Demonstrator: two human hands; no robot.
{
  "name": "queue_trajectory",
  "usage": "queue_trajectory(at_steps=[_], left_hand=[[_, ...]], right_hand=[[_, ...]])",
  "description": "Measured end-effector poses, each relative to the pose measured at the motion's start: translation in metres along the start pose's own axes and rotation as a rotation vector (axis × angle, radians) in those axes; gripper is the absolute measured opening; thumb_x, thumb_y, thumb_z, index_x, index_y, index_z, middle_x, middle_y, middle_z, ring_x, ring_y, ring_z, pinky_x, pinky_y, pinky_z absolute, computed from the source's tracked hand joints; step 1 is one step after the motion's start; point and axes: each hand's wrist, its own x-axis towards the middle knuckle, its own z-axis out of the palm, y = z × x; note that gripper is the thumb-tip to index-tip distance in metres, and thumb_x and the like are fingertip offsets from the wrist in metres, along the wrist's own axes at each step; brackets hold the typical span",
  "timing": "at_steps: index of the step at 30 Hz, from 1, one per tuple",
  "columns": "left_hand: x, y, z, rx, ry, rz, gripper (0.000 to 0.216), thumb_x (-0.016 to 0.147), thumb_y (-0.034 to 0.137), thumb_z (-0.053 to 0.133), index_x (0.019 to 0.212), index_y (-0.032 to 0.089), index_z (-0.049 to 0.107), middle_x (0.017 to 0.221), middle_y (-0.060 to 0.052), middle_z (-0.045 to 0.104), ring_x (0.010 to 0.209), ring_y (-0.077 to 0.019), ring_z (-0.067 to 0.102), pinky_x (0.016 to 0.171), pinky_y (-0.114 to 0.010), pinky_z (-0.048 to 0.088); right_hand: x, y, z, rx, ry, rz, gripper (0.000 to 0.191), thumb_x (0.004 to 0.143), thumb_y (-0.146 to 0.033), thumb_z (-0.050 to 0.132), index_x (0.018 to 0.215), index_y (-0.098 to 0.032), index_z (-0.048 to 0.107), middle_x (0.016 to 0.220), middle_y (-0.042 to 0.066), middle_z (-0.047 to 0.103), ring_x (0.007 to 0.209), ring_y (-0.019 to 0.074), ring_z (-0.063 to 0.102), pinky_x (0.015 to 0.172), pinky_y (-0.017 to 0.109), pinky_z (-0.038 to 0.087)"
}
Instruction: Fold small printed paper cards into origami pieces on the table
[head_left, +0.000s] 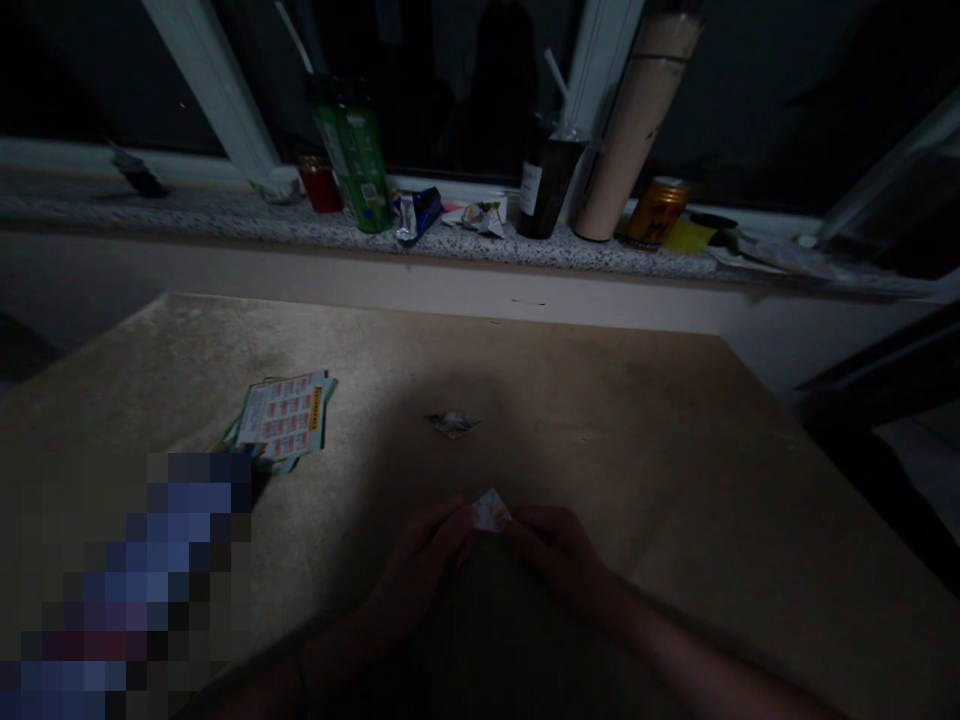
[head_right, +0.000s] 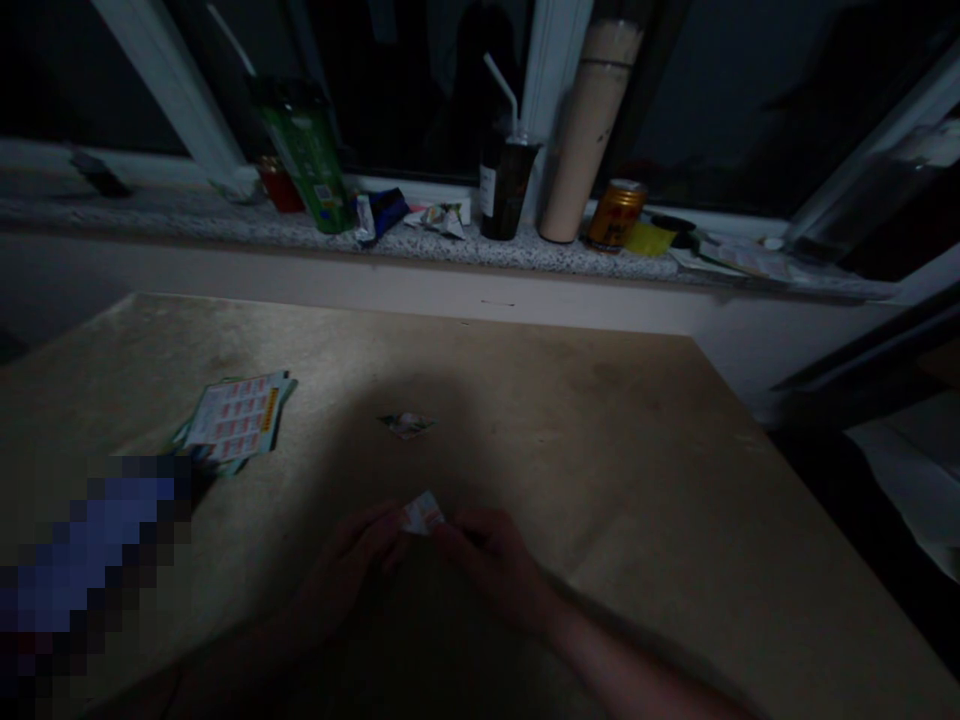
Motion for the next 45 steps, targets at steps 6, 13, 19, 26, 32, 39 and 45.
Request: queue_trajectory(at_steps=[6, 13, 19, 26, 32, 39, 45], left_hand=[[0.001, 0.003, 0.0, 0.049, 0.017, -0.024, 0.029, 0.078, 0.047, 0.054, 0.073, 0.018, 0.057, 0.06, 0.003, 0.048, 0.058, -0.0135, 0.044, 0.054, -0.022, 0.034], [0.001, 0.002, -0.001, 0.09, 0.001, 0.055, 0.034, 0.087, 0.041, 0.045, 0.063, 0.019, 0.052, 0.064, 0.002, 0.052, 0.064, -0.0144, 0.049, 0.063, -0.023, 0.038], [0.001, 0.004, -0.003, 0.048, 0.009, 0.07, 0.035, 0.087, 0.043, 0.045, 0.063, 0.018, 0.054, 0.063, 0.001, 0.053, 0.063, -0.0145, 0.051, 0.062, -0.022, 0.04], [0.0, 0.001, 0.003, -0.06, 0.029, -0.019, 0.031, 0.076, 0.037, 0.064, 0.1, 0.018, 0.057, 0.087, -0.004, 0.066, 0.082, -0.0215, 0.062, 0.07, -0.028, 0.048], [0.0, -0.001, 0.001, -0.117, -0.025, 0.087, 0.048, 0.08, 0.029, 0.062, 0.125, 0.022, 0.046, 0.115, -0.007, 0.061, 0.095, -0.0222, 0.062, 0.081, -0.032, 0.049], [0.0, -0.006, 0.0, -0.092, -0.059, 0.134, 0.035, 0.082, 0.03, 0.059, 0.116, 0.022, 0.057, 0.108, -0.006, 0.066, 0.1, -0.023, 0.061, 0.089, -0.033, 0.046], [-0.001, 0.001, 0.0, -0.059, -0.025, 0.114, 0.037, 0.08, 0.028, 0.061, 0.116, 0.024, 0.059, 0.109, -0.003, 0.068, 0.102, -0.0215, 0.061, 0.091, -0.03, 0.045]], right_hand=[[-0.001, 0.0, -0.001, -0.004, -0.008, -0.033, 0.042, 0.087, -0.048, 0.047, 0.059, -0.017, 0.046, 0.056, -0.004, 0.035, 0.052, 0.0083, 0.029, 0.046, 0.022, 0.022], [0.0, 0.001, 0.001, 0.119, 0.044, 0.002, 0.039, 0.081, -0.047, 0.057, 0.058, -0.016, 0.051, 0.056, -0.004, 0.039, 0.052, 0.0084, 0.033, 0.049, 0.021, 0.027], [0.0, -0.007, 0.0, 0.092, 0.098, -0.026, 0.033, 0.083, -0.044, 0.054, 0.064, -0.017, 0.055, 0.062, -0.002, 0.047, 0.059, 0.0105, 0.041, 0.055, 0.022, 0.033], [-0.002, -0.001, 0.003, 0.127, 0.062, 0.035, 0.035, 0.086, -0.044, 0.053, 0.063, -0.017, 0.051, 0.058, -0.004, 0.041, 0.054, 0.0084, 0.035, 0.05, 0.02, 0.028], [-0.002, 0.003, 0.005, 0.226, -0.033, 0.031, 0.037, 0.087, -0.044, 0.053, 0.064, -0.016, 0.054, 0.058, -0.004, 0.045, 0.055, 0.0081, 0.04, 0.054, 0.02, 0.031], [-0.004, -0.007, 0.006, 0.058, -0.151, -0.065, 0.034, 0.091, -0.042, 0.046, 0.071, -0.017, 0.058, 0.067, -0.001, 0.053, 0.063, 0.0104, 0.047, 0.059, 0.022, 0.038], [-0.009, -0.001, 0.01, -0.156, 0.068, -0.205, 0.021, 0.091, -0.031, 0.047, 0.079, -0.018, 0.058, 0.074, 0.001, 0.058, 0.07, 0.0133, 0.052, 0.065, 0.024, 0.041]])
